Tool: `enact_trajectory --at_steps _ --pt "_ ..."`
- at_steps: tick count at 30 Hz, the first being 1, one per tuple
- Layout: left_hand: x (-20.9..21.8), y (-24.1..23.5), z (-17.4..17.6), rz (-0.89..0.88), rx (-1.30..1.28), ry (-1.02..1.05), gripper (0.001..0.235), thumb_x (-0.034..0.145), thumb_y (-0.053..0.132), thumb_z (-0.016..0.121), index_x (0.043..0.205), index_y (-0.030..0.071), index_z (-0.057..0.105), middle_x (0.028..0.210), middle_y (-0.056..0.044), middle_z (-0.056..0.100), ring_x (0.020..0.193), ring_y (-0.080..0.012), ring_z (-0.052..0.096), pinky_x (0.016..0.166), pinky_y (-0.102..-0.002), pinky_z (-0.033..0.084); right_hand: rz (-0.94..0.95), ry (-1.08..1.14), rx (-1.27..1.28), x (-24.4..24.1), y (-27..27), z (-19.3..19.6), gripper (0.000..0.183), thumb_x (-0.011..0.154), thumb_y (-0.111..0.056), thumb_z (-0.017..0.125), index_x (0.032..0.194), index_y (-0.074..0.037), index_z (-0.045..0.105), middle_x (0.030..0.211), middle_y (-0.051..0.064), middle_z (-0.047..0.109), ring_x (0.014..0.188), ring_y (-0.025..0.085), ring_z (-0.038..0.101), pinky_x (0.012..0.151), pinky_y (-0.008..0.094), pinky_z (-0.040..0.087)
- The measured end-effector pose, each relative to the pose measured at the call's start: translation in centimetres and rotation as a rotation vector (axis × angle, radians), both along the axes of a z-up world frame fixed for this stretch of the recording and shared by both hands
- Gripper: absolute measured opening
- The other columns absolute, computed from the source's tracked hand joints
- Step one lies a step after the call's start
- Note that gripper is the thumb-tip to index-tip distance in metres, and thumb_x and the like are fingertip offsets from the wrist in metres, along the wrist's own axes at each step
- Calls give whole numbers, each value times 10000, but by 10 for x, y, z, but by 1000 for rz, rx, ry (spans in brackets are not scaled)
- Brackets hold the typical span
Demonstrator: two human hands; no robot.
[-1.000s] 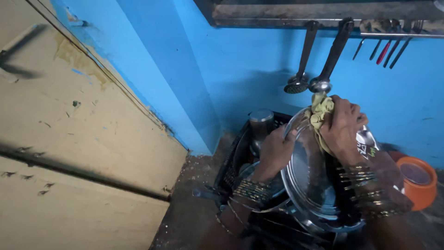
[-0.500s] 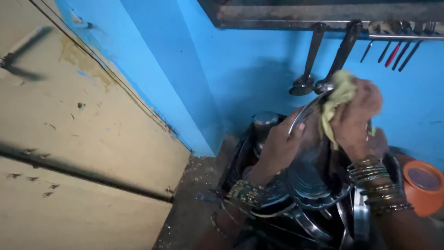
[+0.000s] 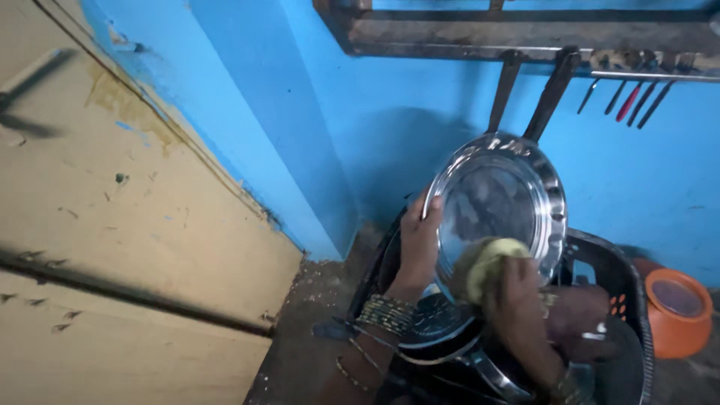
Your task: The person dries multiple stainless steel plates and bowls with a yellow cloth, then places them into a wall-mounted dish rack. The person handles items one at a time, wiping both sides before stacking them in the rack.
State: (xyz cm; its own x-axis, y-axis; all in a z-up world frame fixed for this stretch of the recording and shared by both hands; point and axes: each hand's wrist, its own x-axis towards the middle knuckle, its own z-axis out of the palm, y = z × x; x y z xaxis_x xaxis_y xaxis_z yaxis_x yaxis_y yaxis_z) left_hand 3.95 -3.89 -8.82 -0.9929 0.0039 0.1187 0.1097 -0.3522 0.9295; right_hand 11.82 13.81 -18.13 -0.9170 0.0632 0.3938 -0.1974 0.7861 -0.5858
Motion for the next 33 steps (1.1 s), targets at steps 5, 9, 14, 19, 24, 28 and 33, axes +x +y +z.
enact_trajectory --at_steps 5,9,14,19,24,28,33 --pt "3 21 -10 4 -68 -170 488 1072 357 548 1336 -41 650 1025 -62 644 889 -118 588 778 -296 503 297 200 -94 -8 -27 63 472 848 -11 652 1304 14 535 1215 258 505 1050 414 598 819 442 552" --pt "3 43 -4 -36 -31 -59 487 1051 348 530 1413 27 587 1121 -27 676 962 -101 614 812 -268 520 357 389 11 -59 -16 95 607 762 -64 730 1322 29 514 1238 290 489 1070 465 580 823 445 555" --pt "8 42 10 -114 20 55 476 1093 287 553 1502 44 565 1136 -22 622 958 -96 539 810 -255 463 75 472 99 -85 16 92 517 888 22 659 1382 44 510 1413 280 458 1295 506 482 1124 533 433" --pt "2 30 23 -29 24 -38 471 1051 273 553 1475 68 551 1045 87 632 889 -6 544 769 -185 466 -102 273 174 -93 52 64 585 927 -77 710 1447 53 477 1448 295 454 1282 531 462 1073 575 446" --pt "-13 17 16 12 39 43 484 1069 246 579 1498 26 550 916 76 509 796 -34 427 680 -230 386 -156 -200 259 -37 56 34 623 907 -290 676 1416 -9 453 1489 281 420 1077 537 603 841 568 555" --pt "-23 18 4 78 59 2 491 1047 227 605 1479 -7 583 945 61 533 790 -56 413 670 -242 372 111 -193 107 16 30 33 537 920 -372 655 1311 -21 541 1299 205 515 991 427 655 824 521 568" --pt "-31 17 4 58 302 -117 479 1053 197 568 1505 48 511 1272 -61 613 1079 -136 590 932 -314 503 274 46 282 32 28 59 656 665 -379 826 1196 -38 647 1056 102 617 967 328 596 845 499 501"
